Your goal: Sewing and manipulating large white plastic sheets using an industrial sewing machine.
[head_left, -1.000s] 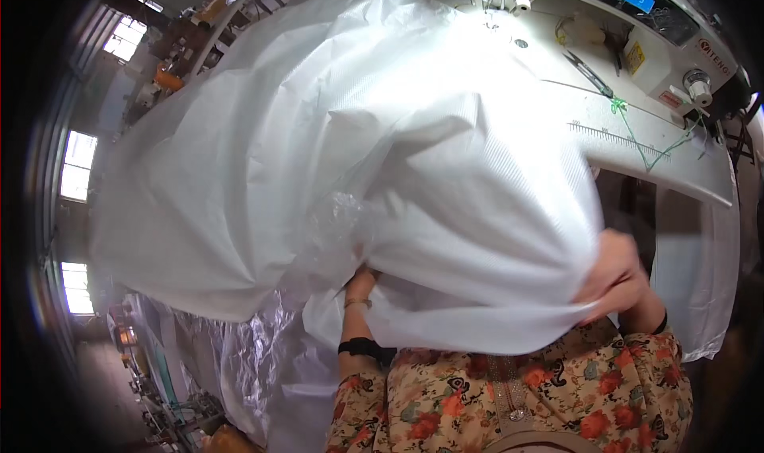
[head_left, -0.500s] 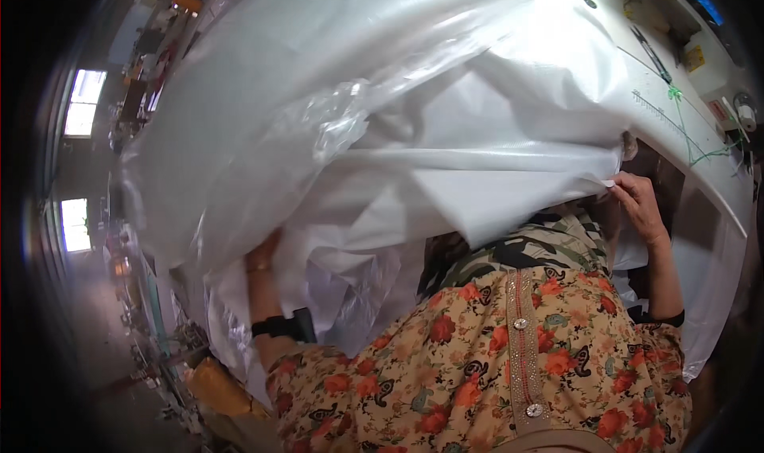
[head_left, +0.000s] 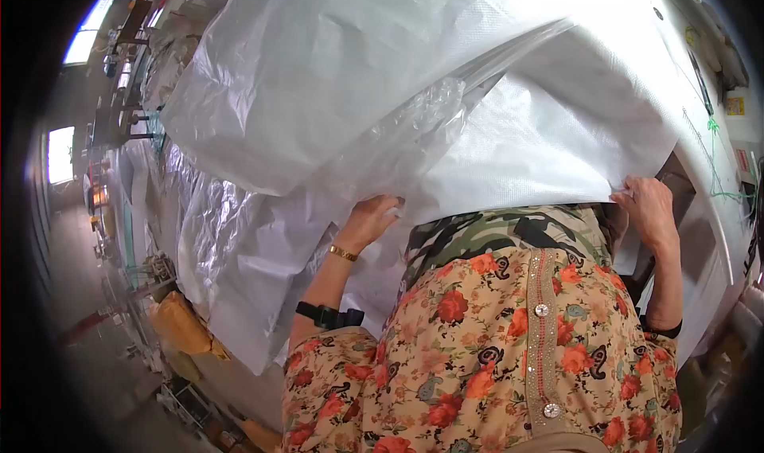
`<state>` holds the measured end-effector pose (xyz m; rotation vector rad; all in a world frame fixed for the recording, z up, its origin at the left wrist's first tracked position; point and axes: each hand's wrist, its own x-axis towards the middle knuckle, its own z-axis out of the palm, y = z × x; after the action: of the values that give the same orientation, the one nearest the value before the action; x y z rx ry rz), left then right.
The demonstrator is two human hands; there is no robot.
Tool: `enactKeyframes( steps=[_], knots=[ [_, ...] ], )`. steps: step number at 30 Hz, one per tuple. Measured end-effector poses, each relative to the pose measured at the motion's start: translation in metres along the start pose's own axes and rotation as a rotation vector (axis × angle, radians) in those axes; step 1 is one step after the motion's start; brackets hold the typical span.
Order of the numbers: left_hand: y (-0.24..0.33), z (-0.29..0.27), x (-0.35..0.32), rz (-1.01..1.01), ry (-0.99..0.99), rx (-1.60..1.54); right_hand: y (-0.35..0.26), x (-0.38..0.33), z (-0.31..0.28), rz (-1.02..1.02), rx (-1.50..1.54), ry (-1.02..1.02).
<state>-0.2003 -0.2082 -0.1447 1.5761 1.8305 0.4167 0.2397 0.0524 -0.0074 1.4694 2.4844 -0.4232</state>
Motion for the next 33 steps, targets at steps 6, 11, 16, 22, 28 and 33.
enactKeyframes(
  steps=[6,11,16,22,28,33],
  knots=[
    [-0.09,0.019,-0.038,-0.177,0.232,0.225,0.016,0.007,0.02,-0.157,-0.08,0.22],
    [-0.225,-0.03,-0.19,-0.714,0.72,0.531,0.082,-0.009,0.031,0.158,-0.007,0.351],
    [-0.197,-0.053,-0.181,-1.1,0.474,0.297,0.07,-0.007,0.04,0.125,0.022,0.318],
    [-0.116,-0.049,-0.12,-0.619,0.133,0.306,0.031,-0.003,0.004,0.122,-0.118,0.451],
    [-0.075,0.009,-0.075,-0.306,0.153,0.121,-0.03,0.018,-0.01,-0.148,-0.308,0.637],
    [-0.083,0.06,-0.07,-0.25,0.185,0.164,-0.026,0.024,-0.01,-0.24,-0.216,0.527]
  ],
)
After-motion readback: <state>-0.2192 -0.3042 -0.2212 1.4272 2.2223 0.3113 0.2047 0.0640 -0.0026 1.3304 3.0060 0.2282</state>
